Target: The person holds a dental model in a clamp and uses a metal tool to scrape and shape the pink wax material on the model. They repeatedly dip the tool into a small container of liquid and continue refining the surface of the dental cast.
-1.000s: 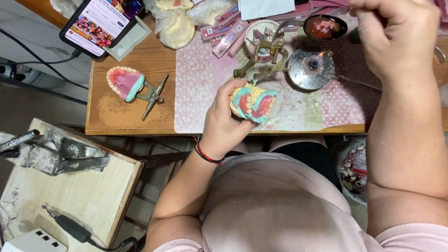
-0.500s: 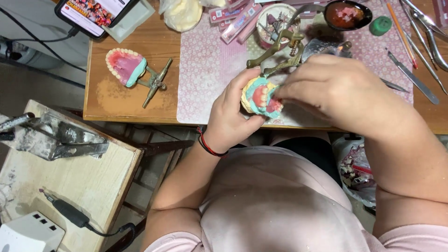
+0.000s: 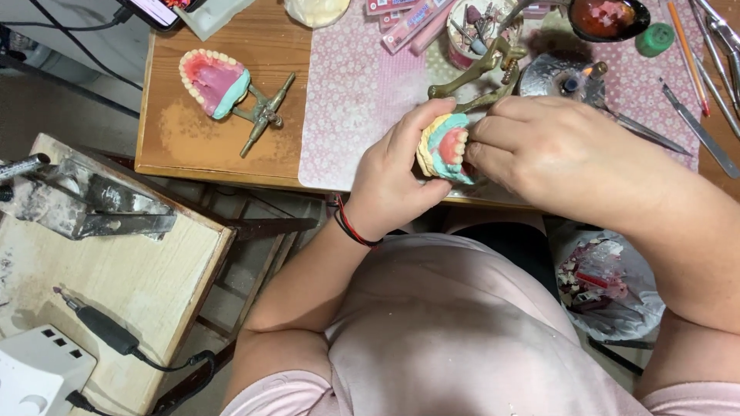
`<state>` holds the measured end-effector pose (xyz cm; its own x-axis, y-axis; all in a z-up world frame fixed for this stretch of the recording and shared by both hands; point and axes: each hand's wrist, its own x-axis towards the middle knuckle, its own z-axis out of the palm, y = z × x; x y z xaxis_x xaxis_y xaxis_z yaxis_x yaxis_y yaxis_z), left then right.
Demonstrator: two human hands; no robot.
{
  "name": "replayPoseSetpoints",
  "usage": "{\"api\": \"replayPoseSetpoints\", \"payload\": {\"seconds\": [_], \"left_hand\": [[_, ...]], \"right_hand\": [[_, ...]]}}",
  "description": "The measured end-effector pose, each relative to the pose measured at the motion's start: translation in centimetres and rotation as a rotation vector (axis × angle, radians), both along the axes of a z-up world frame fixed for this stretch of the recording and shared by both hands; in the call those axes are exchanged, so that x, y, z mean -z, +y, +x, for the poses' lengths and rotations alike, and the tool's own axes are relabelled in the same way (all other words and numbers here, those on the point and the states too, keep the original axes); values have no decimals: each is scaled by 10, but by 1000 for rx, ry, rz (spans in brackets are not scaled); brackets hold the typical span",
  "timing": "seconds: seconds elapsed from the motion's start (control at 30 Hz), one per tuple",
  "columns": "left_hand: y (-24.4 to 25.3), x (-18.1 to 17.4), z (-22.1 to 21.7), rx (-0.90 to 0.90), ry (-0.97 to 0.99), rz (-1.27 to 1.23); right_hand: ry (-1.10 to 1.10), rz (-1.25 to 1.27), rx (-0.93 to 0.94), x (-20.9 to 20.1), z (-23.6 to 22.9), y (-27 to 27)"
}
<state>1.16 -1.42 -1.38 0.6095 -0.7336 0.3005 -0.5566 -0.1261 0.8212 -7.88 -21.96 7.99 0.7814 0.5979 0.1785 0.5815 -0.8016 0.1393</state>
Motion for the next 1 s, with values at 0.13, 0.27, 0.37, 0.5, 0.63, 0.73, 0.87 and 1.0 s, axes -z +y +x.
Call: {"api": "replayPoseSetpoints", "payload": {"seconds": [0.13,0.27,0.37,0.5,0.63,0.73,0.87,1.0], "left_hand": [[1,-3,1,-6,38,14],[0,-3,1,-26,31,6],[0,-2,1,-36,29,12],[0,0,2,-42,22,12],[-1,2,1,-51,36,19],[-1,3,1,-54,9,18],[-2,-3,1,-62,35,26],[0,-1,0,-38,38,-1]], "right_hand": [[-36,-7,-10,1,0,5],[-58,10,6,4,1,6],[-56,27,16,9,0,6],[-61,21,41,11,0,8],[-72,26,55,14,0,9],[-90,-34,87,17,0,10],[-97,-49,161,22,-1,10],[-100,-31,199,25,-3,8]]}}
